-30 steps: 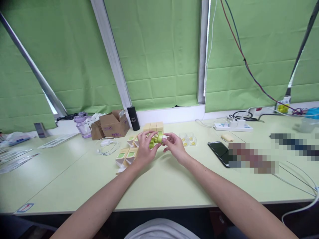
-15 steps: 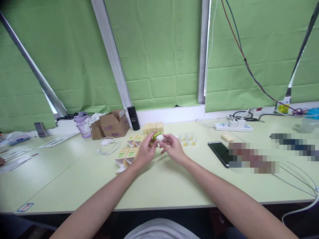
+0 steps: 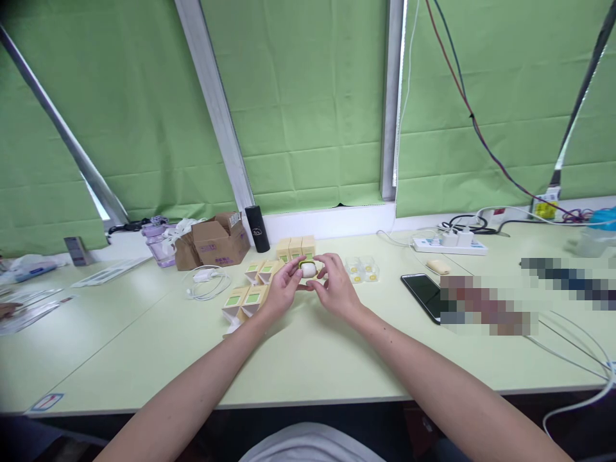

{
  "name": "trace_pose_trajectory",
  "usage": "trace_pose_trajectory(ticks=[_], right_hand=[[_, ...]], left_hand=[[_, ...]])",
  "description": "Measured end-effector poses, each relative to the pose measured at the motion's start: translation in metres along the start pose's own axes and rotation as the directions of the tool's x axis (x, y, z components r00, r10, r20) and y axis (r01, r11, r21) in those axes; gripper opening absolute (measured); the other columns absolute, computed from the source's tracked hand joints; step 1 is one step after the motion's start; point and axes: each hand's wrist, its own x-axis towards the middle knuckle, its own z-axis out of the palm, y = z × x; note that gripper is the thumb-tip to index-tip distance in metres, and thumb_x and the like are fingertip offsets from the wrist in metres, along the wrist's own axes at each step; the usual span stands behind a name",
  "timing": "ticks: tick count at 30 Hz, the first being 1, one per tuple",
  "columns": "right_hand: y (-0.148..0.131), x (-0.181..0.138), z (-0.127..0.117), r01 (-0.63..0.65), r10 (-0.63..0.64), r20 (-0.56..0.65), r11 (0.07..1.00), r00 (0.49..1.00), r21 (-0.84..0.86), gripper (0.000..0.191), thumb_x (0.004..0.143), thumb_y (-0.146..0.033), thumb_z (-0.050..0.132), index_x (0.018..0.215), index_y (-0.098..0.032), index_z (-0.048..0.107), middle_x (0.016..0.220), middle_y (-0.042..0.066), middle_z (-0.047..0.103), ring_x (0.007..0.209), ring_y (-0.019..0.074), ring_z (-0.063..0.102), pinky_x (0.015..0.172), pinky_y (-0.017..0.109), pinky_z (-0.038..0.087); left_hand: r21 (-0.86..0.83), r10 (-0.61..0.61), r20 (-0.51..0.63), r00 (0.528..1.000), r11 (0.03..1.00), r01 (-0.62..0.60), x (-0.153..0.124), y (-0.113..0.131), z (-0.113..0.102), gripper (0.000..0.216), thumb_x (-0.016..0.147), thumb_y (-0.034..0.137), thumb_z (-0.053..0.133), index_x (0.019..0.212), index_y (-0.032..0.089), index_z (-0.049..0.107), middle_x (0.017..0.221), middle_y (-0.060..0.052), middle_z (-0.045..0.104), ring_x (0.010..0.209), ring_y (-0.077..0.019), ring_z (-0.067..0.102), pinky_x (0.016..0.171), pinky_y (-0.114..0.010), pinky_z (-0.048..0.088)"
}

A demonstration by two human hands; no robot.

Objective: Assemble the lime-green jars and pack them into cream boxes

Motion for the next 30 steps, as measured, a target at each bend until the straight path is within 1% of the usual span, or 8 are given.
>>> trace_pose_trajectory(ticks=[3,6,8,12,15,18,26,30], right_hand=[[0.001,-0.001,-0.001,0.133,-0.124,0.074,0.984,0.989,-0.122,0.041,0.097,-0.029,0.065,0.137,-0.028,0.056,0.135,0.013,0.057,0.09,0.022,0.07,0.07,0.039,0.063],[0.003,-0.001,-0.001,0.194,-0.176,0.108,0.964,0.978,-0.18,0.035,0.101,-0.028,0.061,0.136,-0.028,0.058,0.132,0.013,0.061,0.106,0.0279,0.069,0.074,0.04,0.063],[0.005,0.0,-0.001,0.218,-0.197,0.121,0.956,0.973,-0.195,0.034,0.101,-0.025,0.059,0.136,-0.028,0.058,0.131,0.013,0.063,0.111,0.029,0.068,0.077,0.041,0.064],[0.008,0.0,-0.003,0.251,-0.221,0.154,0.943,0.963,-0.217,0.037,0.102,-0.021,0.056,0.138,-0.027,0.058,0.132,0.014,0.064,0.106,0.0279,0.069,0.076,0.042,0.064],[0.007,0.0,-0.004,0.27,-0.231,0.176,0.931,0.957,-0.244,0.034,0.103,-0.02,0.053,0.136,-0.026,0.059,0.132,0.015,0.063,0.106,0.0275,0.069,0.074,0.04,0.063],[0.006,0.0,-0.004,0.287,-0.246,0.176,0.919,0.953,-0.269,0.031,0.103,-0.019,0.052,0.133,-0.024,0.06,0.13,0.016,0.064,0.105,0.0273,0.069,0.077,0.041,0.063],[0.005,0.003,-0.003,0.342,-0.299,0.181,0.892,0.937,-0.297,0.032,0.102,-0.015,0.049,0.132,-0.023,0.058,0.124,0.015,0.064,0.105,0.0275,0.068,0.084,0.043,0.062],[0.003,0.004,-0.003,0.351,-0.308,0.176,0.878,0.935,-0.326,0.03,0.102,-0.015,0.048,0.13,-0.023,0.059,0.122,0.015,0.064,0.105,0.0278,0.068,0.085,0.043,0.061]], left_hand=[[0.013,0.018,0.024,1.0,1.0,-0.018,0.001,-0.004,0.0,0.054,0.093,0.051,0.071,0.135,0.016,0.064,0.132,-0.016,0.07,0.117,-0.0285,0.07,0.091,-0.041,0.065],[0.012,0.044,0.039,0.998,0.999,-0.044,0.002,-0.008,0.002,0.05,0.092,0.047,0.073,0.13,0.016,0.067,0.13,-0.016,0.072,0.119,-0.0285,0.07,0.104,-0.045,0.06],[-0.005,0.039,0.038,0.999,0.999,-0.039,0.002,-0.01,0.003,0.047,0.092,0.044,0.073,0.129,0.016,0.068,0.131,-0.016,0.072,0.121,-0.0285,0.07,0.108,-0.046,0.058],[-0.071,-0.006,0.056,0.998,0.997,0.01,0.001,-0.009,0.003,0.047,0.09,0.042,0.074,0.129,0.016,0.068,0.131,-0.016,0.072,0.12,-0.0292,0.07,0.103,-0.047,0.06],[-0.11,-0.039,0.065,0.997,0.993,0.046,0.001,-0.007,0.002,0.047,0.089,0.041,0.075,0.128,0.016,0.069,0.128,-0.015,0.073,0.115,-0.0284,0.072,0.1,-0.046,0.062],[-0.125,-0.062,0.044,0.997,0.99,0.067,0.001,-0.005,0.004,0.046,0.087,0.04,0.077,0.126,0.016,0.07,0.125,-0.014,0.074,0.111,-0.0264,0.073,0.098,-0.044,0.063],[-0.109,-0.04,-0.011,0.999,0.993,0.038,0.002,-0.004,0.01,0.039,0.089,0.035,0.071,0.122,0.015,0.07,0.115,-0.012,0.077,0.105,-0.0251,0.075,0.096,-0.046,0.064],[-0.092,-0.038,-0.049,0.998,0.995,0.034,0.002,-0.003,0.013,0.036,0.089,0.03,0.069,0.122,0.014,0.07,0.114,-0.011,0.077,0.104,-0.0236,0.074,0.098,-0.043,0.062]])
